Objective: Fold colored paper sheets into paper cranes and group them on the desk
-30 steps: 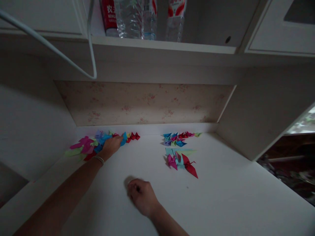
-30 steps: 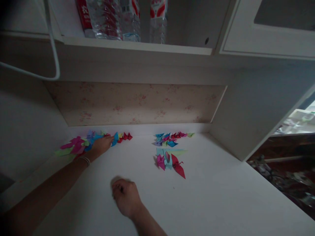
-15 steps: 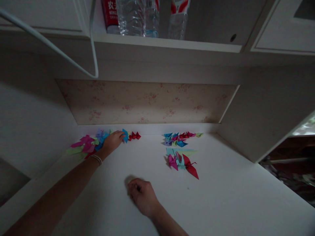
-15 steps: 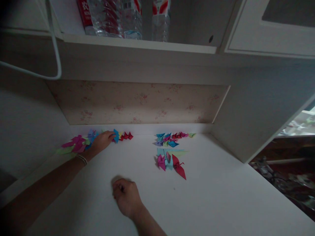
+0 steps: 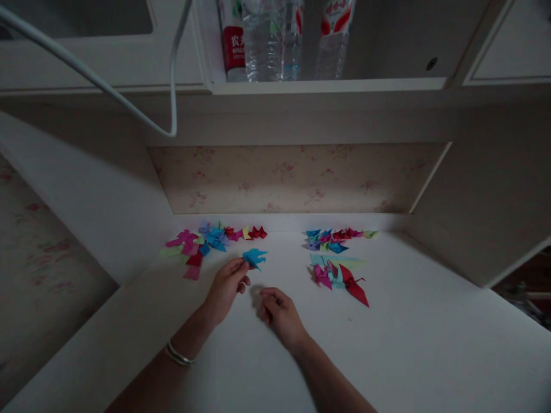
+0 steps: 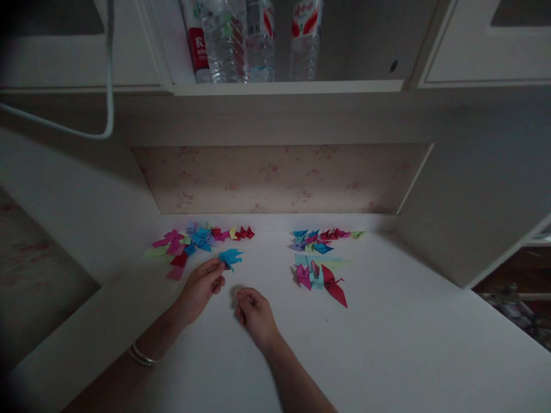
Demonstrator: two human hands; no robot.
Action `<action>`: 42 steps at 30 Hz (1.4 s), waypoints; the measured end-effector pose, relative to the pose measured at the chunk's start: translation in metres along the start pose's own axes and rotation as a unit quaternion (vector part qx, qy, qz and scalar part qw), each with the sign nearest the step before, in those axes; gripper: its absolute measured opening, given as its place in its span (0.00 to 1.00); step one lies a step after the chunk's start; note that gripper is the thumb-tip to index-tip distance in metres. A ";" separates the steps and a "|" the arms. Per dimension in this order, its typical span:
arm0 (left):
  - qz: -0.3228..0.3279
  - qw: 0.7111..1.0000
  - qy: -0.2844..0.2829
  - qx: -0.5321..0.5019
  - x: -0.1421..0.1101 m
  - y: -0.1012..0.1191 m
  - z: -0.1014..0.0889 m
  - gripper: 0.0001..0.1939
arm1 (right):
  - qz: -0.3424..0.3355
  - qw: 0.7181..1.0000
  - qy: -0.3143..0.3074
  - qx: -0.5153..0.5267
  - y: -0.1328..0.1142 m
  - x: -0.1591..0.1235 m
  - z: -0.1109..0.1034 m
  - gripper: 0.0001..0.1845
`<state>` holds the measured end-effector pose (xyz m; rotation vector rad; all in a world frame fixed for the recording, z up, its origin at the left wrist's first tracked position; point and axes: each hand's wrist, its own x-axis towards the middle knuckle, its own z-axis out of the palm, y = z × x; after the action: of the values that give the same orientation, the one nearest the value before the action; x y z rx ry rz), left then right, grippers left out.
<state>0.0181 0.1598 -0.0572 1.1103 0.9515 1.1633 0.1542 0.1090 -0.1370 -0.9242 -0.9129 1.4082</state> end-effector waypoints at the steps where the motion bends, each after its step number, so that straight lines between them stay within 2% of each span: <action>1: -0.024 0.999 0.001 -0.041 -0.009 -0.006 0.003 0.13 | -0.004 1.000 0.005 0.025 -0.002 0.000 -0.001 0.18; 5: -0.107 0.978 0.012 -0.181 -0.028 -0.033 0.017 0.11 | -0.014 0.995 0.015 0.094 -0.008 -0.001 -0.004 0.18; 9: -0.126 0.968 -0.018 -0.217 -0.029 -0.055 0.027 0.10 | -0.018 0.992 0.016 0.126 -0.012 -0.003 -0.003 0.17; 15: -0.133 0.966 -0.058 -0.213 -0.033 -0.063 0.027 0.08 | -0.032 0.993 0.017 0.117 -0.015 -0.003 0.003 0.16; 19: -0.182 0.944 -0.036 -0.273 -0.032 -0.063 0.022 0.06 | -0.026 0.993 0.003 0.117 -0.020 -0.007 0.000 0.14; 21: -0.208 0.930 -0.026 -0.302 -0.031 -0.063 0.021 0.06 | -0.020 0.992 0.000 0.125 -0.022 -0.009 -0.002 0.20; 23: -0.220 0.923 -0.030 -0.313 -0.030 -0.062 0.020 0.06 | -0.011 0.990 -0.007 0.138 -0.022 -0.010 -0.003 0.30; 26: -0.233 0.927 -0.055 -0.289 -0.032 -0.057 0.021 0.08 | 0.005 0.990 -0.022 0.136 -0.019 -0.011 -0.003 0.35; 31: -0.246 0.935 -0.066 -0.246 -0.036 -0.051 0.020 0.10 | 0.008 0.997 -0.022 0.075 -0.011 -0.009 -0.002 0.23; 36: -0.264 0.944 -0.048 -0.193 -0.036 -0.059 0.020 0.09 | -0.031 0.998 0.037 0.050 -0.010 -0.007 -0.002 0.16; 38: -0.245 0.956 -0.031 -0.161 -0.036 -0.065 0.023 0.11 | -0.031 0.997 0.050 0.058 -0.011 -0.006 -0.001 0.16; 42: -0.155 0.982 -0.006 -0.105 -0.036 -0.070 0.026 0.16 | -0.025 0.995 0.080 0.050 -0.014 -0.005 -0.001 0.16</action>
<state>0.0518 0.1168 -0.1203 0.7678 0.9297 0.9745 0.1606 0.1047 -0.1245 -0.9169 -0.7345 1.3050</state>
